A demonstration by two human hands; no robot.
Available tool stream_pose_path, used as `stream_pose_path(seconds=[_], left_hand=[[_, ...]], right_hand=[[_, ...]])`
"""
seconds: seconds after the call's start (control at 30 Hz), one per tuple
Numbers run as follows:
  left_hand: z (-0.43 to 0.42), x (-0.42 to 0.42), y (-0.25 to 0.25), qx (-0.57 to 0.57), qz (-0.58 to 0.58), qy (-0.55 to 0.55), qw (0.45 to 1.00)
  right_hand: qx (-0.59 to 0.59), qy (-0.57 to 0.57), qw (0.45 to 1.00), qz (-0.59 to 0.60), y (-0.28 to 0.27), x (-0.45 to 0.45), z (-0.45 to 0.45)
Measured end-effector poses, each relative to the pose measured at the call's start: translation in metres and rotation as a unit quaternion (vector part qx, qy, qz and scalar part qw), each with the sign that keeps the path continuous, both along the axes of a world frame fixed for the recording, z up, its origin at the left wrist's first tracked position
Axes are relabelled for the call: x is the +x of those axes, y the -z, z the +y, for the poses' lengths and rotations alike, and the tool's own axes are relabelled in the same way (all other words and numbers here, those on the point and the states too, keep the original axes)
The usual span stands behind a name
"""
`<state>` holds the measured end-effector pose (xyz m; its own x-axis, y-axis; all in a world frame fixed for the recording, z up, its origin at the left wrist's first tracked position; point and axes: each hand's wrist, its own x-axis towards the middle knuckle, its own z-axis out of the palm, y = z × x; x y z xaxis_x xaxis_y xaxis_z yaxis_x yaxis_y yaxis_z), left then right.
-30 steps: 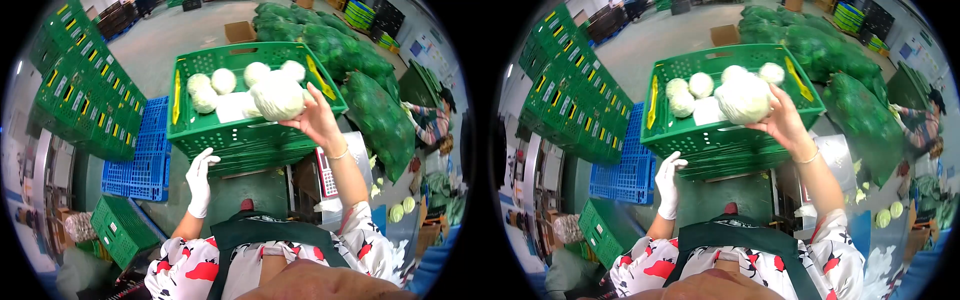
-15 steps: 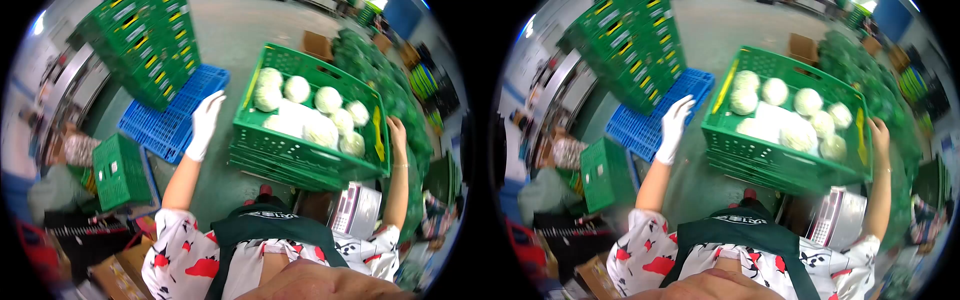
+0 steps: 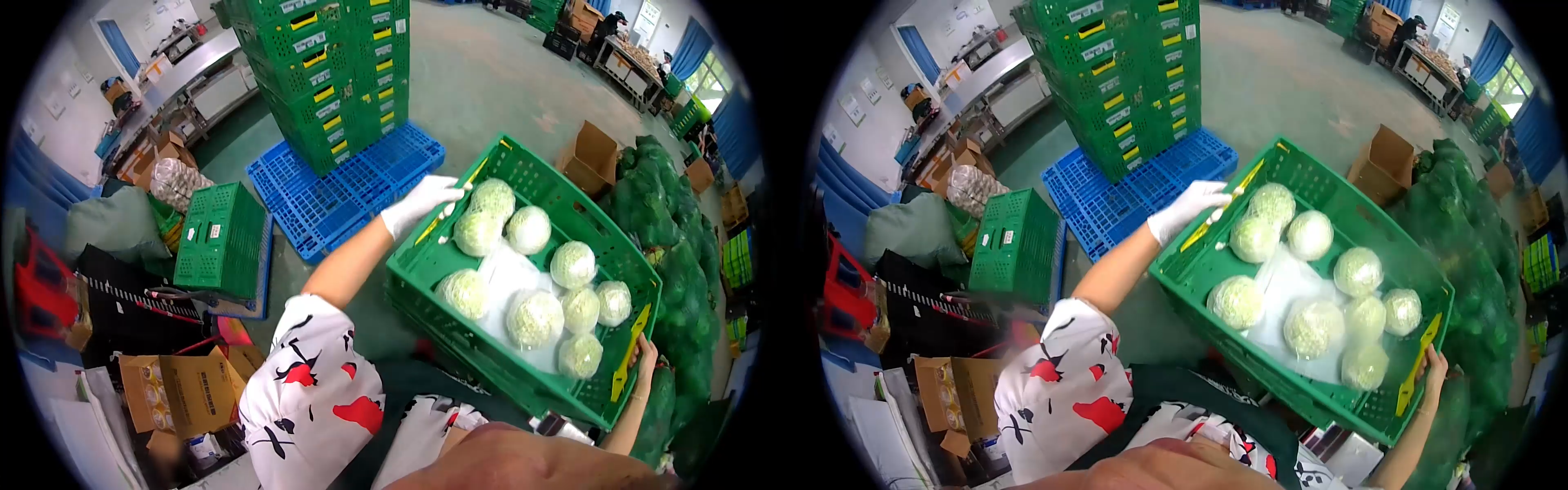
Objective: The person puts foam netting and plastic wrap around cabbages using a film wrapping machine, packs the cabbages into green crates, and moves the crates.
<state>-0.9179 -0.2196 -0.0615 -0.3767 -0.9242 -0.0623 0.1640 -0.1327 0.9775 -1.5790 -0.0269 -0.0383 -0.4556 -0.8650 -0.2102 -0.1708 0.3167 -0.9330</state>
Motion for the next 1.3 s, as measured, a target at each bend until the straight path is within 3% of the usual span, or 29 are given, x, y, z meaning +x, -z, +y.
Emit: stream_pose_path(seconds=[0.07, 0.3, 0.5, 0.57, 0.77, 0.87, 0.9, 1.0, 1.03, 1.07, 1.13, 1.17, 1.2, 1.27, 1.3], left_hand=[[0.008, -0.005, -0.017, -0.006, -0.038, -0.039, 0.999], [0.016, 0.004, -0.024, -0.021, 0.022, -0.085, 0.996], [0.05, 0.081, -0.062, -0.01, 0.025, -0.129, 0.991], [0.067, 0.119, -0.064, -0.004, 0.039, -0.165, 0.985], [0.134, 0.271, -0.084, -0.048, -0.028, -0.27, 0.961], [0.164, 0.353, -0.113, -0.075, -0.044, -0.324, 0.942], [0.173, 0.384, -0.124, -0.086, -0.076, -0.342, 0.933], [0.18, 0.482, -0.171, -0.126, -0.137, -0.362, 0.913], [0.181, 0.513, -0.184, -0.147, -0.15, -0.369, 0.905], [0.178, 0.548, -0.2, -0.166, -0.166, -0.374, 0.897], [0.173, 0.609, -0.227, -0.201, -0.102, -0.386, 0.895], [0.17, 0.634, -0.242, -0.181, -0.04, -0.376, 0.908], [0.167, 0.66, -0.261, -0.163, 0.021, -0.365, 0.916], [0.161, 0.706, -0.296, -0.185, -0.041, -0.357, 0.915], [0.156, 0.727, -0.315, -0.215, -0.035, -0.302, 0.928]], right_hand=[[0.011, 0.023, 0.998, -0.055, -0.002, 0.002, -0.002], [-0.001, 0.004, 0.999, -0.053, -0.012, 0.0, -0.018], [0.005, -0.028, 0.997, -0.071, -0.048, 0.053, -0.039], [-0.004, -0.076, 0.997, -0.029, -0.065, 0.093, -0.069], [-0.039, -0.2, 0.976, -0.083, -0.097, 0.255, -0.166], [-0.09, -0.27, 0.953, -0.108, -0.105, 0.345, -0.22], [-0.098, -0.364, 0.921, -0.101, -0.112, 0.378, -0.235], [-0.064, -0.335, 0.921, -0.19, -0.155, 0.511, -0.253], [-0.121, -0.423, 0.875, -0.202, -0.133, 0.509, -0.302], [-0.049, -0.423, 0.865, -0.266, -0.15, 0.549, -0.32], [-0.09, -0.357, 0.906, -0.211, -0.199, 0.641, -0.312], [-0.06, -0.423, 0.877, -0.219, -0.227, 0.671, -0.324], [-0.074, -0.406, 0.886, -0.212, -0.249, 0.699, -0.337], [-0.106, -0.436, 0.871, -0.202, -0.291, 0.742, -0.361], [-0.119, -0.411, 0.882, -0.195, -0.318, 0.772, -0.359]])
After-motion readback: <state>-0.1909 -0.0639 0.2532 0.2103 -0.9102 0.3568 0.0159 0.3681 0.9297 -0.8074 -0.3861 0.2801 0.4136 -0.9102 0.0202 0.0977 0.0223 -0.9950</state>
